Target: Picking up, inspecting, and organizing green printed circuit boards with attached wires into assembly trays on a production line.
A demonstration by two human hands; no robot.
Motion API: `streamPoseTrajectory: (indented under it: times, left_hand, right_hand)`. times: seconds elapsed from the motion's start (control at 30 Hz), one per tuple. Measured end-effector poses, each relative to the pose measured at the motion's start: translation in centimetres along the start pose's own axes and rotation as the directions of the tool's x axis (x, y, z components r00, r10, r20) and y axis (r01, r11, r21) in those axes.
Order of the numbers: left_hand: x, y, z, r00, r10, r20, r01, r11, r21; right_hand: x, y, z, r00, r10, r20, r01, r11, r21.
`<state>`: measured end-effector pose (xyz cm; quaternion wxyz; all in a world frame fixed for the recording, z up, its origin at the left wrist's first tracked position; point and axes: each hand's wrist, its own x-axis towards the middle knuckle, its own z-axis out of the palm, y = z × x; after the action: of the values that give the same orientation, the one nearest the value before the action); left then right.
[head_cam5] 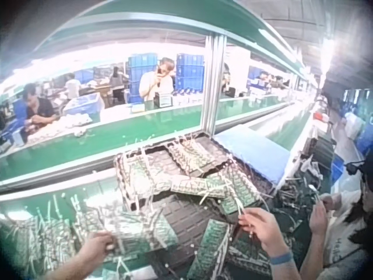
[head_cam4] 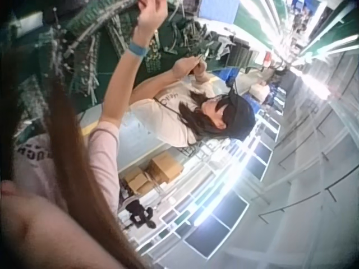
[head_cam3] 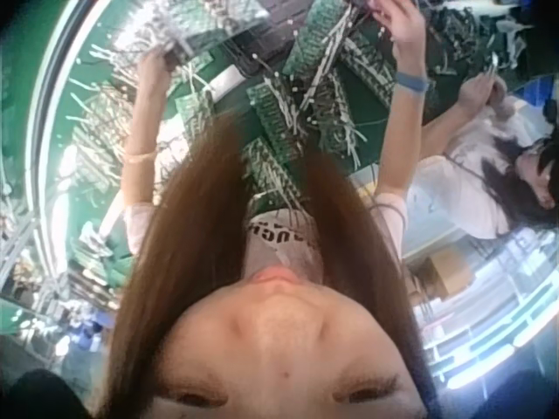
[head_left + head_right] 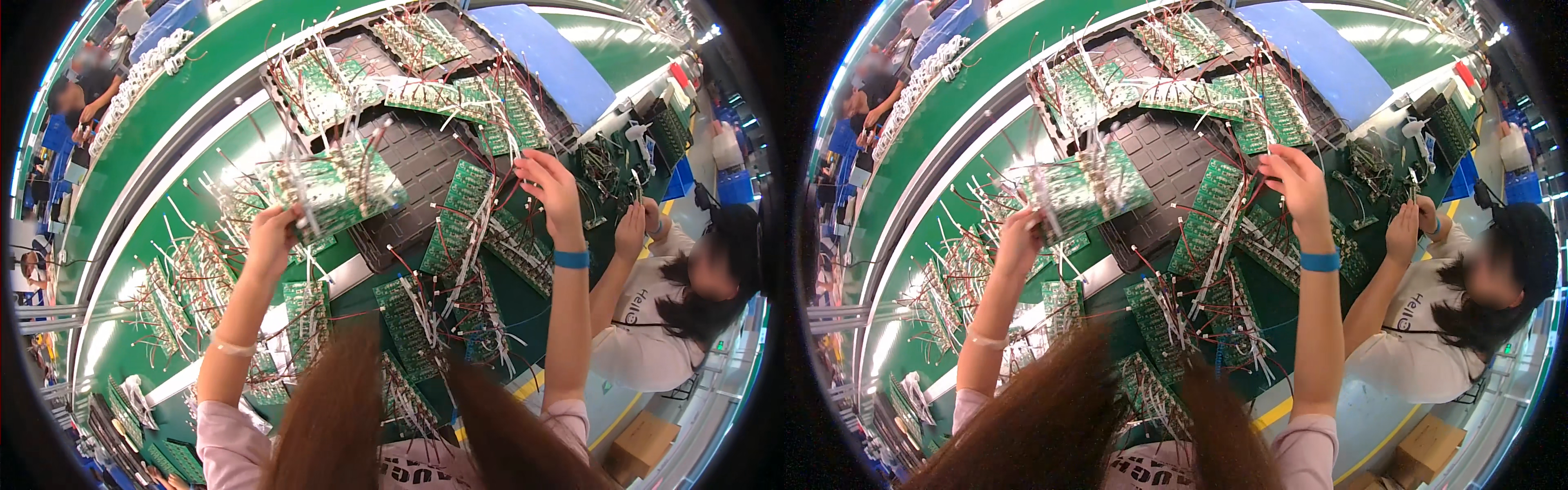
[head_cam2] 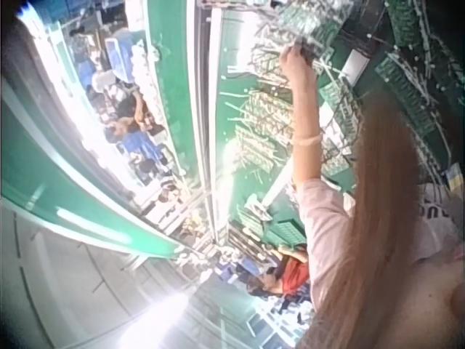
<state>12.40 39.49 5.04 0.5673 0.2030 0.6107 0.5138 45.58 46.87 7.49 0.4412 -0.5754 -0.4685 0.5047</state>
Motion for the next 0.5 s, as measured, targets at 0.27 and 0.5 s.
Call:
streamPoseTrajectory:
  times: [0.27, 0.5]
  left_hand:
    - [6.0, -3.2, 6.1, 0.961, -0.19, 0.203, 0.147, 0.967, 0.21]
    - [14.0, 1.8, 2.0, 0.943, 0.326, 0.073, -0.24, 0.507, 0.828]
  right_hand:
    - [-0.7, -2.5, 1.9, 0.997, -0.065, 0.05, 0.069, 0.995, -0.07]
    - [-1.9, -2.6, -0.5, 0.995, -0.089, -0.046, 0.085, 0.994, -0.07]
